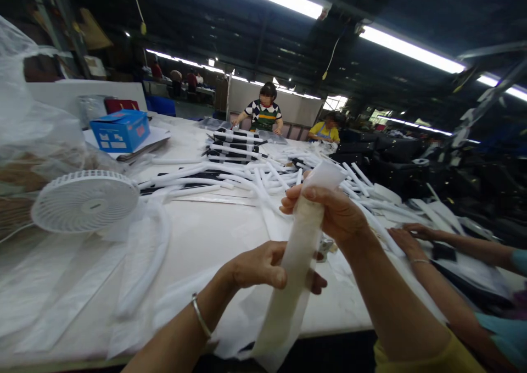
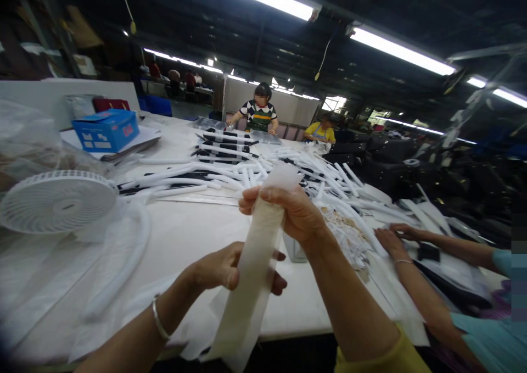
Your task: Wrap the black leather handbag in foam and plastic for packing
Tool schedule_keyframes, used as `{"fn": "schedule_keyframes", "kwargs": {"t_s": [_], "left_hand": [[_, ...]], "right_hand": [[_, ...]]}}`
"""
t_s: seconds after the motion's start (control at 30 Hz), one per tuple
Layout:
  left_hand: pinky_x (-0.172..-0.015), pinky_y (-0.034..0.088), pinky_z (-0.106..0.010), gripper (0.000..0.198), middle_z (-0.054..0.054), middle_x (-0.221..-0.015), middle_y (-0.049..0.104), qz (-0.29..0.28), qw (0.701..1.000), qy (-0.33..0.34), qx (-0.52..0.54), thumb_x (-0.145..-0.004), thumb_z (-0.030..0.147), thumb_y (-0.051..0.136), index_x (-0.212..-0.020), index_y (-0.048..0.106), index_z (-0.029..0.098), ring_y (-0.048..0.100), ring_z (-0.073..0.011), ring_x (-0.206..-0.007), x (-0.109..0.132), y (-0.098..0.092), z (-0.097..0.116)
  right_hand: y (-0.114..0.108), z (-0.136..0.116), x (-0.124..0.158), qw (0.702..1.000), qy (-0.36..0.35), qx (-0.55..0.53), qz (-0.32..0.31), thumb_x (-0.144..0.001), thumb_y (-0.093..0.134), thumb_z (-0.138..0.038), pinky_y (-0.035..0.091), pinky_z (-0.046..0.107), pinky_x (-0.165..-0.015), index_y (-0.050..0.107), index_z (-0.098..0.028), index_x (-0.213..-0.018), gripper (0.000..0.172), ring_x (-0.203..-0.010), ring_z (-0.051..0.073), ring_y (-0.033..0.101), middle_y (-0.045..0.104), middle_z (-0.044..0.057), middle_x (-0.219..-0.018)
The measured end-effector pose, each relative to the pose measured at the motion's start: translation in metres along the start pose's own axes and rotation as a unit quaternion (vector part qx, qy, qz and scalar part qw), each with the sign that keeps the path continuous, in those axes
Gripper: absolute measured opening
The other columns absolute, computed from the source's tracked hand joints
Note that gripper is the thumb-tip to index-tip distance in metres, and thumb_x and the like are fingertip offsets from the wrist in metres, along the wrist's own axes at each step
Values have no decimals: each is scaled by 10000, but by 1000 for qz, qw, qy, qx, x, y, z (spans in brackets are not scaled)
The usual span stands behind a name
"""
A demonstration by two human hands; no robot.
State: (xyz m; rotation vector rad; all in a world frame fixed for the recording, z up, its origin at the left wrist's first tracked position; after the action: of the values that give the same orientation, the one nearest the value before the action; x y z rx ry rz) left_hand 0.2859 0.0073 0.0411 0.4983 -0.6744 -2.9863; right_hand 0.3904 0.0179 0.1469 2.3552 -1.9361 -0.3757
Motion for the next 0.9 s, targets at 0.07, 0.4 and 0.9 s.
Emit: {"fn": "schedule_keyframes", "kwargs": {"t_s": [0.07, 0.4, 0.9], "left_hand": [[-1033, 364, -541, 915, -237, -1237, 618, 30, 999, 36, -7, -610, 645, 793, -1317, 533, 124, 566, -387, -1171, -2, 0, 2], [-708, 509, -304, 600, 24, -802, 578, 169, 979, -40, -105, -634, 160, 794, -1176, 541, 209, 592, -150, -717, 9, -3, -27], [-771, 426, -299, 236, -21, -880, 653, 316, 751, -163, -557, -867, 125, 401, -919, 594, 250, 606, -209, -840, 60, -22, 3]], "right_hand": [[-8, 0, -1, 1000, -8, 16, -14, -754, 662, -327, 523, 430, -949, 754, -195, -870, 199, -908, 242, 713, 768, 51, -912], [-35, 1, -3, 992, -77, -67, -74, -640, 754, -273, 504, 525, -907, 618, -293, -913, 306, -903, 258, 715, 749, -27, -895], [-111, 49, 14, 987, -103, -35, 117, -653, 760, -571, 421, 537, -1042, 613, -353, -1071, 494, -1136, 263, 594, 669, 5, -1139]]}}
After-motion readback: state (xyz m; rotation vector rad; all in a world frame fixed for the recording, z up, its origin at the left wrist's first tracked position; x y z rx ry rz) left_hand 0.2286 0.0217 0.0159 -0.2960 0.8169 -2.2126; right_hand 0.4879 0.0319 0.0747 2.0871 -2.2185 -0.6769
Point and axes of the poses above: each hand's wrist, its own x-axis away from the middle knuckle, its own y-axis out of the palm, z = x × y, the point moved 5 cm from there along -x, towards the middle knuckle
